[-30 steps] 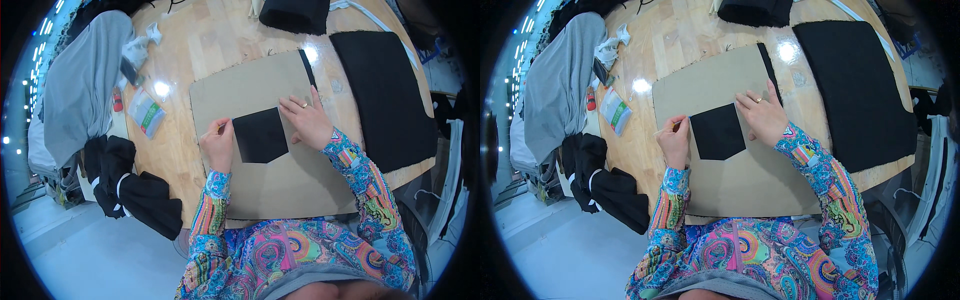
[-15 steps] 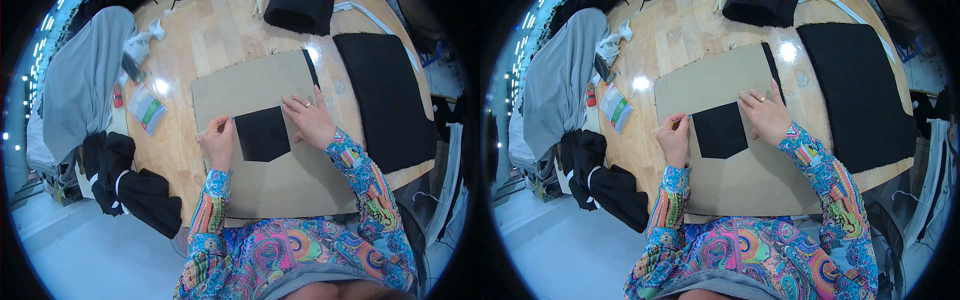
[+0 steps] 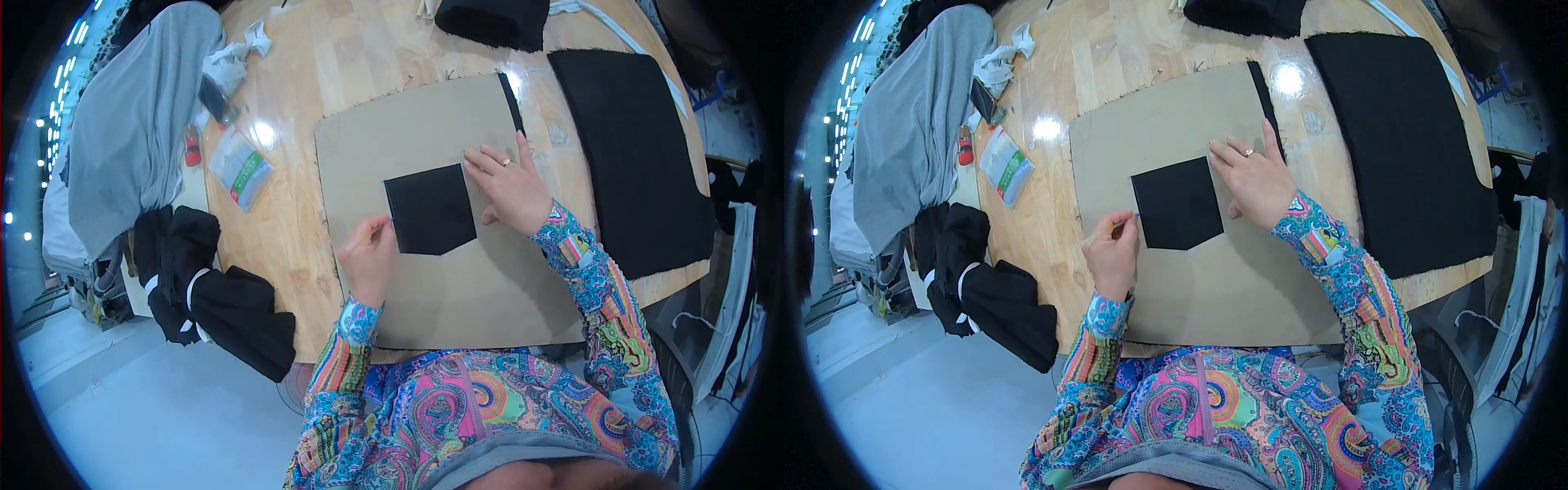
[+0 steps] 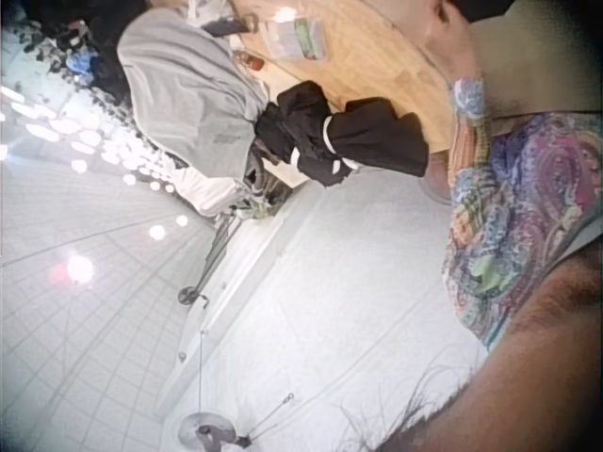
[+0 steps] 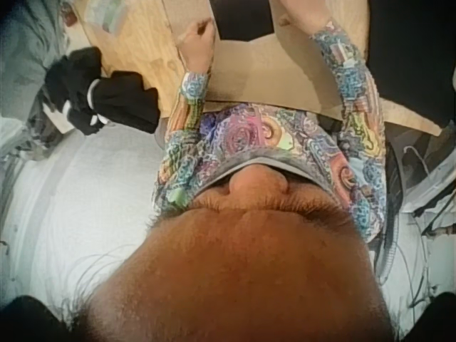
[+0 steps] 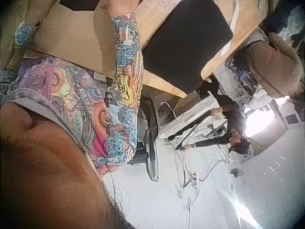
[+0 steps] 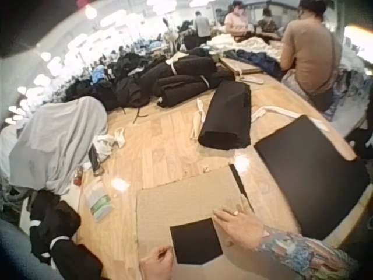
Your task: The person uses a cardboard template with a cutout to mark a black fabric piece on a wooden table. They repeatedly place the template on the fabric, trace the cutout shape with a white marking tool, and then move the template to a new position to repeat the process.
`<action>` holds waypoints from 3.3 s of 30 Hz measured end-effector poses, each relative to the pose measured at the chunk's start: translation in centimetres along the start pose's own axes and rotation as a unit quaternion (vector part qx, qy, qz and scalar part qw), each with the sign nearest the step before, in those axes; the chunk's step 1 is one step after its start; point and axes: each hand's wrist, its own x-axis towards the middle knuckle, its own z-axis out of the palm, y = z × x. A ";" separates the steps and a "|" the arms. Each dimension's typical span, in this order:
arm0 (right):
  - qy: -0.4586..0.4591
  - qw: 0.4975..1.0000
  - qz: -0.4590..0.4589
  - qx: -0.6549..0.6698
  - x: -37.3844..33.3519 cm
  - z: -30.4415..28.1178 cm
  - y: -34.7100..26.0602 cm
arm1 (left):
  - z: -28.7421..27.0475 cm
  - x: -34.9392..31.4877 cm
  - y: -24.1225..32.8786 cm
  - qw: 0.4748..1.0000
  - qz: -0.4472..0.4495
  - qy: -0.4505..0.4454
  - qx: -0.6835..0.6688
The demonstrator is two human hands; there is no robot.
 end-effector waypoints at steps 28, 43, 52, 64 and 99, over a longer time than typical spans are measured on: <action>-0.001 0.999 -0.005 -0.035 0.5 -0.2 -0.5 | 0.9 4.6 0.6 0.997 -0.020 0.007 -0.071; 0.004 0.999 0.001 -0.036 0.5 -0.3 -0.7 | -0.9 -0.5 0.1 0.998 0.043 -0.044 0.026; 0.000 0.999 0.000 -0.036 0.6 0.1 -0.4 | -2.7 -3.9 0.8 0.996 0.017 -0.085 0.015; -0.006 0.999 0.002 -0.034 0.5 -0.3 -0.5 | -1.7 2.2 0.2 0.984 -0.100 -0.052 -0.137; -0.013 0.999 0.001 -0.036 0.6 -0.1 -0.4 | -2.4 -2.4 1.1 0.994 0.044 -0.095 0.038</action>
